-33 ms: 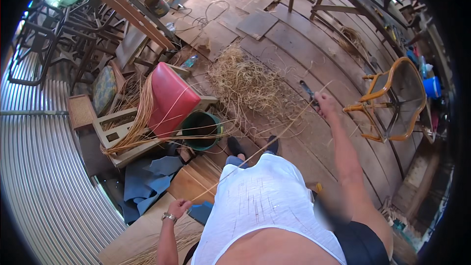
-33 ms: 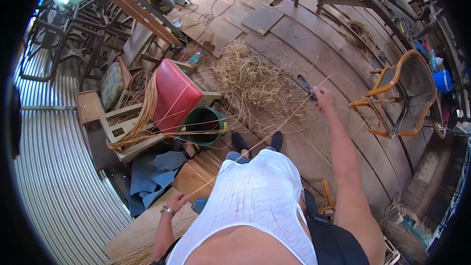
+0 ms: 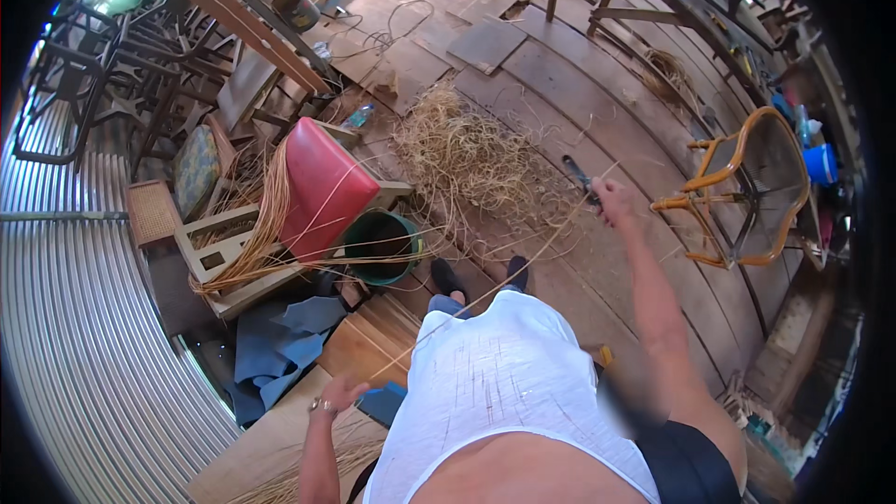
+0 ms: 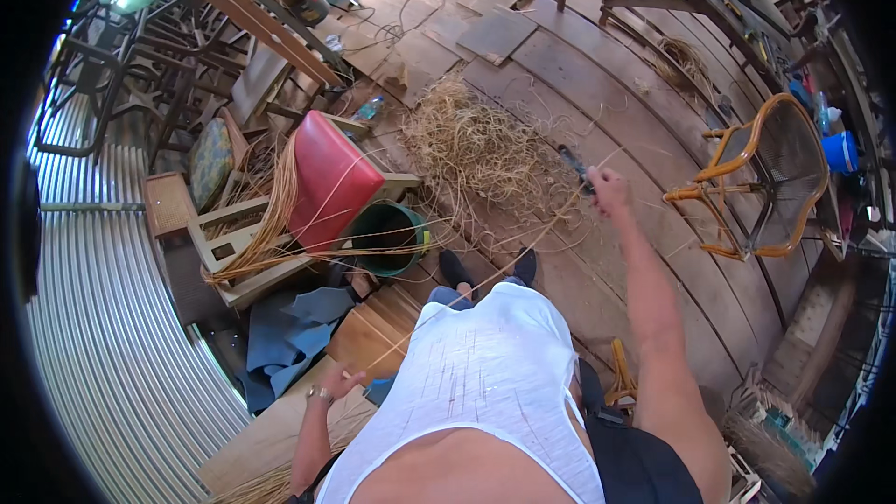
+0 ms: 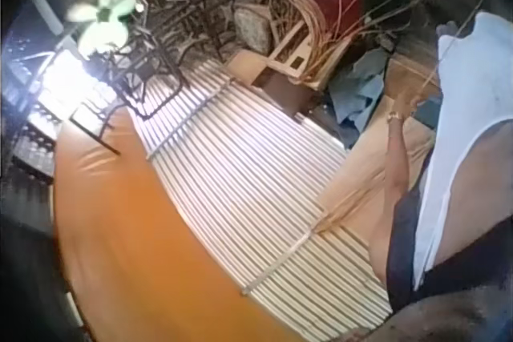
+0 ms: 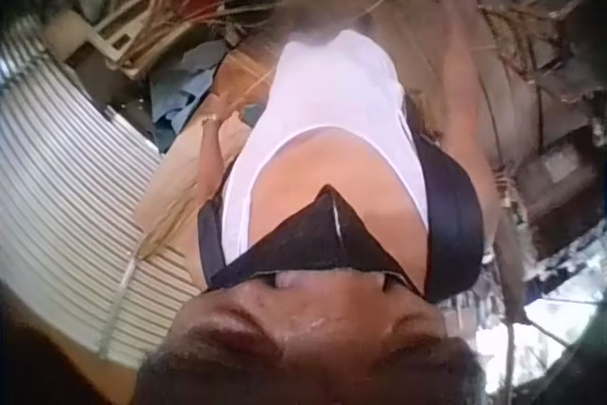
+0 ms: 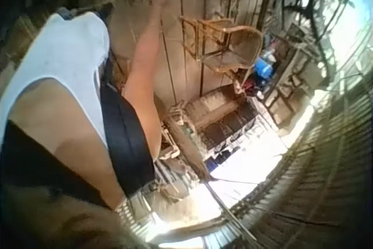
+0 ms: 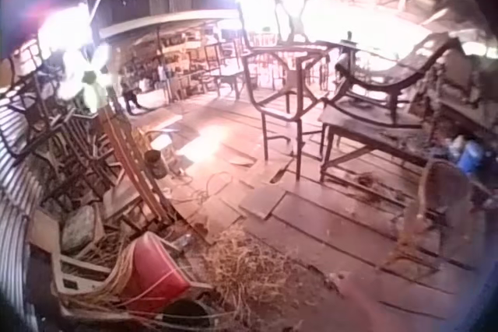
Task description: The person stands in a workshop and repeatedly picks up long, thin, straw-like fibers. Using a handheld knife, they strip the fibers, causing small pieces to fall onto the wooden floor. The person occasionally places the processed fibers onto a nearby wooden board.
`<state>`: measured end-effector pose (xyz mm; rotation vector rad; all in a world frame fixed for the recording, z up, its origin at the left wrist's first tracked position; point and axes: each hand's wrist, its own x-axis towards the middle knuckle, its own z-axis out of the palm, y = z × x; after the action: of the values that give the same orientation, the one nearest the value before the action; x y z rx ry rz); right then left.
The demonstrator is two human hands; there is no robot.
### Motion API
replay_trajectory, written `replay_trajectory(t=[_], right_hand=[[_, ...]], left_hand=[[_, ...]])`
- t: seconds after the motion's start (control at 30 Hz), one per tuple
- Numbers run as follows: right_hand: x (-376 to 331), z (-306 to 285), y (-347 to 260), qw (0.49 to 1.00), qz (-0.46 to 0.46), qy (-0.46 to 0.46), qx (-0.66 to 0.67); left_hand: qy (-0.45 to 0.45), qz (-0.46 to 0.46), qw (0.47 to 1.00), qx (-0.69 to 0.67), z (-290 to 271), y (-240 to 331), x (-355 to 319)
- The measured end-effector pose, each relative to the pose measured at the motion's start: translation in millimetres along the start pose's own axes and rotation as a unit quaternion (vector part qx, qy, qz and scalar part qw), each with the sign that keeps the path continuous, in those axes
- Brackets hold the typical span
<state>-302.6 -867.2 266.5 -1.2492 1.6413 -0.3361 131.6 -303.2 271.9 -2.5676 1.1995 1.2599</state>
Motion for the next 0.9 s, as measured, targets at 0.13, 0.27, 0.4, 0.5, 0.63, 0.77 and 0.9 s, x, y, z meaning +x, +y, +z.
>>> replay_trajectory(t=[0.13, 0.27, 0.4, 0.5, 0.63, 0.77, 0.9], right_hand=[[-55, 56, -1, 0.999, -0.011, -0.034, 0.004], [-90, 103, 4, 0.998, -0.015, -0.042, 0.052], [-104, 138, 11, 0.996, -0.008, -0.037, 0.075], [-117, 133, 8, 0.996, 0.025, -0.055, 0.072], [-118, 141, 15, 0.998, 0.042, -0.048, 0.015], [-97, 151, 16, 0.997, 0.046, -0.062, -0.004], [-11, 89, 42, 0.998, 0.041, 0.029, 0.043]], left_hand=[[-0.049, 0.009, 0.988, -0.143, -36, 135, 80], [-0.16, 0.151, 0.899, -0.378, -35, 304, 153], [-0.271, 0.167, 0.844, -0.431, 18, 353, 199], [-0.153, 0.212, 0.933, -0.246, 23, 361, 190], [-0.016, 0.248, 0.931, -0.265, 26, 347, 174], [0.002, 0.245, 0.942, -0.231, 4, 308, 148], [-0.051, 0.184, 0.954, -0.231, -36, 178, 83]])
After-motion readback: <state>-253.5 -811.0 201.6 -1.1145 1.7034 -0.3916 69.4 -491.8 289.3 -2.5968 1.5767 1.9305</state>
